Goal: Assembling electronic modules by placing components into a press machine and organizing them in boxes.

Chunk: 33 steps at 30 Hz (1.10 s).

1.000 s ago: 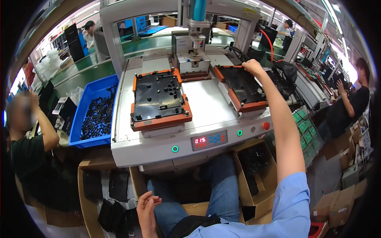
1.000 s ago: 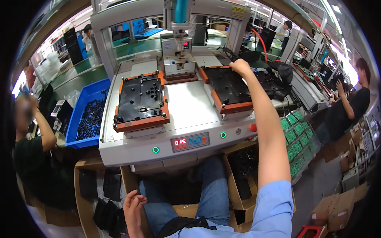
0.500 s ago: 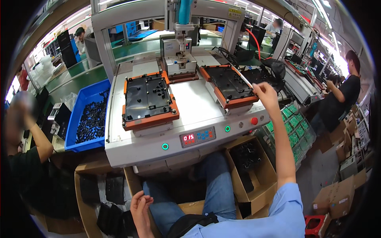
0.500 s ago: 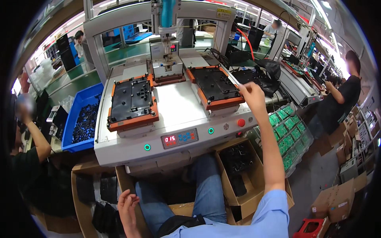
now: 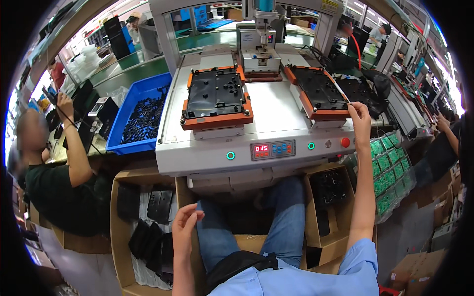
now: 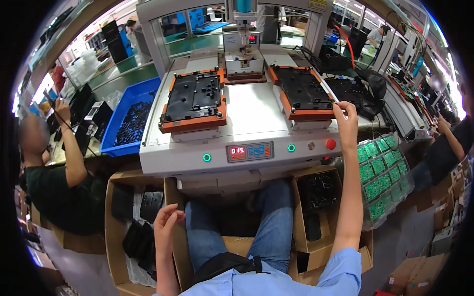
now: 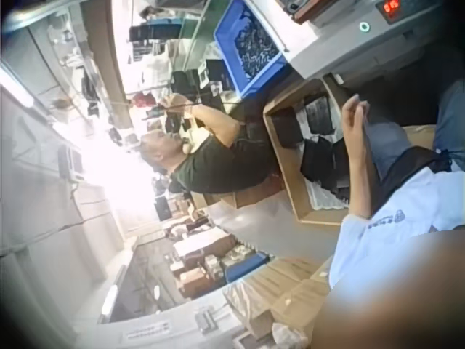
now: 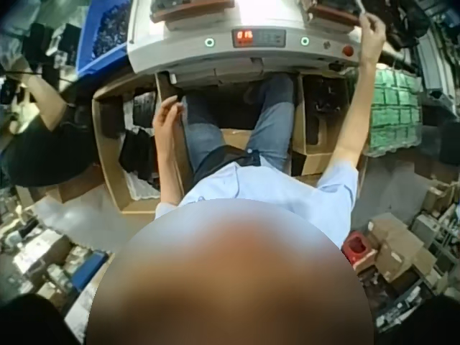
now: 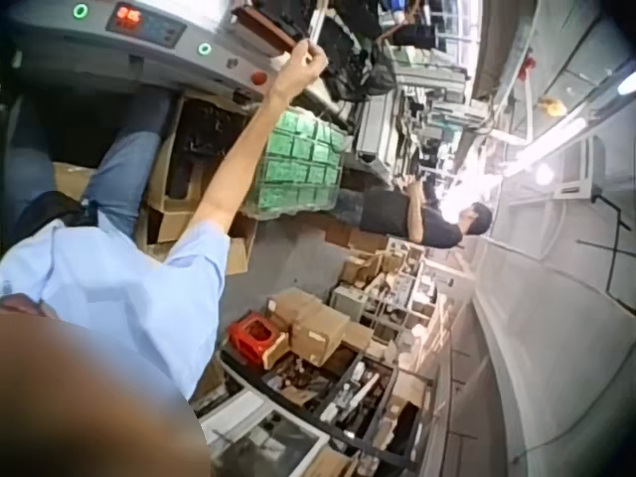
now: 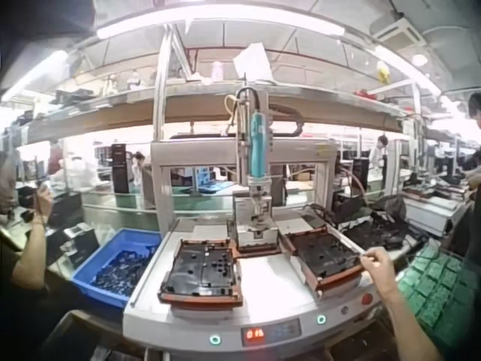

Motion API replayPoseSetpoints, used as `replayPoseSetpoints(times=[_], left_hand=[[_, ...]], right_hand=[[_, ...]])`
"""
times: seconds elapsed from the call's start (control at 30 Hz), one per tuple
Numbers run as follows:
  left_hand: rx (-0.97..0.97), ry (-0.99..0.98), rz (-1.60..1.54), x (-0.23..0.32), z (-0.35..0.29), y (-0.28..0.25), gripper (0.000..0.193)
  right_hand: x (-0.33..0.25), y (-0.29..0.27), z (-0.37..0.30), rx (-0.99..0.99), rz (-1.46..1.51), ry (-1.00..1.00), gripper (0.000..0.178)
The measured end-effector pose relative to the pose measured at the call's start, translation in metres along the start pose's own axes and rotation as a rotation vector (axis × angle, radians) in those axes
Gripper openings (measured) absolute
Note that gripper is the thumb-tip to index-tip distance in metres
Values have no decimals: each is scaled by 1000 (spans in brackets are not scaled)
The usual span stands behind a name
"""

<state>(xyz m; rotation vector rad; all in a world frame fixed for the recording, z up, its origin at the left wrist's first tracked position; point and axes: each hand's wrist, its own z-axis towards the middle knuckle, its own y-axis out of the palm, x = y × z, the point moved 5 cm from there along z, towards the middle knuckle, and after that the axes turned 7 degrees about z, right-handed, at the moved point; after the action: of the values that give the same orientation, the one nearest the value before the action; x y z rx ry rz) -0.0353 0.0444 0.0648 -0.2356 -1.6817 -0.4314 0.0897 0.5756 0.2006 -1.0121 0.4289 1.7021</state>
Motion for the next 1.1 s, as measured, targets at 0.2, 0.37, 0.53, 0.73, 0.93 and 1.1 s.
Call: replayPoseSetpoints(times=[0.2, 0.37, 0.53, 0.73, 0.93, 1.1], left_hand=[[-45, 763, 922, 82, 14, 69, 31], [25, 821, 1114, 99, 38, 104, 41], [42, 804, 1258, 72, 45, 119, 58], [49, 893, 1386, 60, 48, 122, 68], [46, 880, 1425, 55, 49, 125, 71], [52, 871, 1439, 56, 47, 123, 69]], right_hand=[[-7, -4, 1, -72, -23, -36, 18], [-13, 4, -2, -162, 46, -32, 20], [-12, 3, -10, -118, 46, -2, 22], [-11, -2, -6, -101, 67, -71, 24], [-61, 32, -84, 168, -547, -527, 31], [-57, 79, -166, -91, -562, -543, 26]])
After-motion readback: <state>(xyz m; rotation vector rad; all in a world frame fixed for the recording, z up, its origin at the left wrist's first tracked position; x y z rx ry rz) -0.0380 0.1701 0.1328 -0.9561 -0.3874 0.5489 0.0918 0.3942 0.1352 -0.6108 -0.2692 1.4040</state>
